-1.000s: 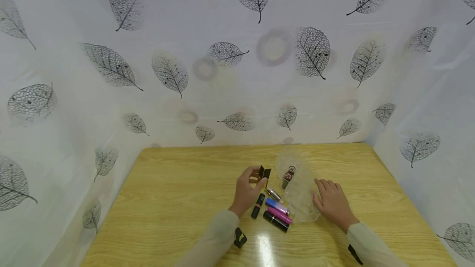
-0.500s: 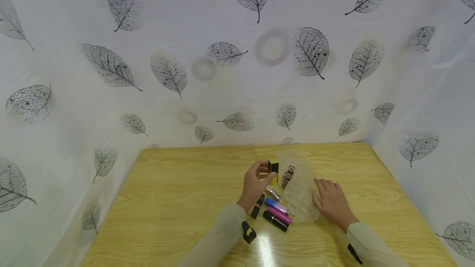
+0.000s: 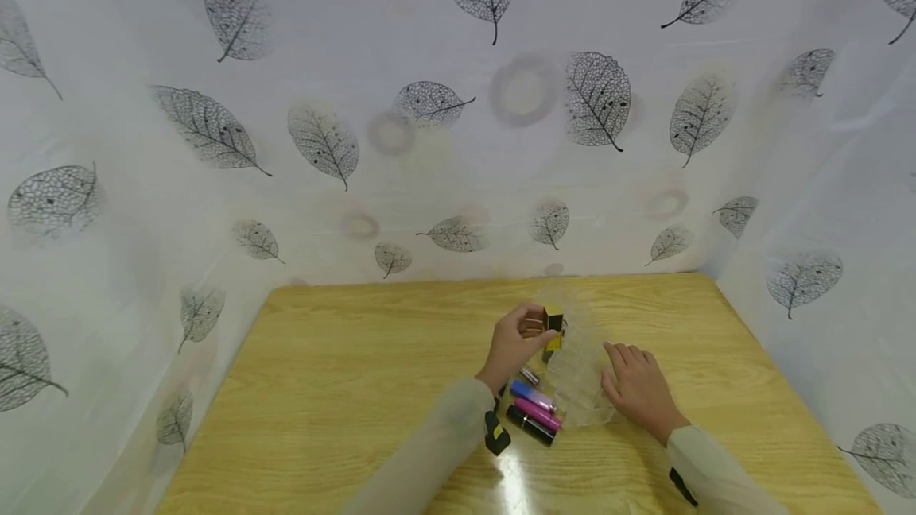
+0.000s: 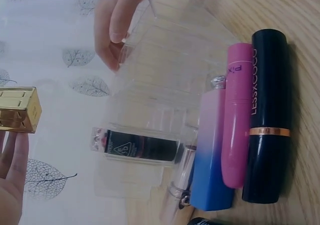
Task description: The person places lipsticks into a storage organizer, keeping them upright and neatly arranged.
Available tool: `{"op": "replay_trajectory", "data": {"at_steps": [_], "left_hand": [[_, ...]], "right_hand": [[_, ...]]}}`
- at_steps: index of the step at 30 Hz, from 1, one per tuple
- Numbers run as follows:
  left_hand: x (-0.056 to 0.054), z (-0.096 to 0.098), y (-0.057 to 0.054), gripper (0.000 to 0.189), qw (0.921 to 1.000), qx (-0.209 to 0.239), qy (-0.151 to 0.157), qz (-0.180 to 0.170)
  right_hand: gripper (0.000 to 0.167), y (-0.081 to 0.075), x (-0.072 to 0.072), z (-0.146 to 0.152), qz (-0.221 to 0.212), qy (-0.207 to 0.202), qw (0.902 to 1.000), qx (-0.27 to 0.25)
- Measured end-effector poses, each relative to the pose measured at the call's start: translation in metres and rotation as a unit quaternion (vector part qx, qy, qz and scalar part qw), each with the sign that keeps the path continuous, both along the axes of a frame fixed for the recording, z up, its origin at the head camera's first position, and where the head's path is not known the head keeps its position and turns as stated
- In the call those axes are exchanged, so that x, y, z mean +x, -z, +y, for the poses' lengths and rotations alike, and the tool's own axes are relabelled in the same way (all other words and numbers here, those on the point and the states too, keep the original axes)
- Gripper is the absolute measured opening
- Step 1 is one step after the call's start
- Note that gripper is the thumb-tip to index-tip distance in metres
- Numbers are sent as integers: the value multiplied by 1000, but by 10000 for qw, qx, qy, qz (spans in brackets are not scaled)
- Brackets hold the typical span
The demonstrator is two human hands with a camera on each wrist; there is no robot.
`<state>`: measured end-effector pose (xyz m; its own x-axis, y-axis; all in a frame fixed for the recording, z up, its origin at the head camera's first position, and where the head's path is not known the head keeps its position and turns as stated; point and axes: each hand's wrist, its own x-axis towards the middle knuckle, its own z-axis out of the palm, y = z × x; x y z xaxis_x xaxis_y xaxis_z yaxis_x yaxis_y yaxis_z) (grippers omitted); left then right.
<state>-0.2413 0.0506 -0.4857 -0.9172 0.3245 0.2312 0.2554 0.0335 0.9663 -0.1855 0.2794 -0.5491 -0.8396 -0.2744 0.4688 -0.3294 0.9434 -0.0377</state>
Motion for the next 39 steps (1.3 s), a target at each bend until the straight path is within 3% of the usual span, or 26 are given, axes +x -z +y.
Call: {"op": "replay_trajectory", "data": {"at_steps": [5, 12, 18, 21, 26, 31, 36, 39], "left_hand": [[-4, 7, 9, 30, 9997, -91, 71, -192], [-7, 12, 25, 29, 9997, -149, 184, -101], [-2, 15, 29, 32, 9991, -362, 189, -135], [3, 18, 31, 31, 9990, -432, 47, 35], [13, 25, 33, 28, 9976, -420, -476, 267], [21, 31, 37, 26, 9948, -434, -898, 202], [25, 33, 37, 31, 9922, -542, -1117, 97], [25, 36, 39, 30, 9905, -536, -1241, 257]], "right_hand": [[44, 1, -2, -1, -19, 0, 10000, -19], [44, 1, -4, -2, -25, -23, 10000, -12], [44, 1, -2, -3, 12, -44, 10000, -33], [44, -1, -2, -3, -6, -23, 10000, -34], [44, -1, -1, -2, -64, 13, 10000, -40], [44, 0, -1, -2, -67, 25, 10000, -47], [44, 0, -1, -1, -20, 29, 10000, 7], [44, 0, -1, -1, 7, 17, 10000, 3]]}}
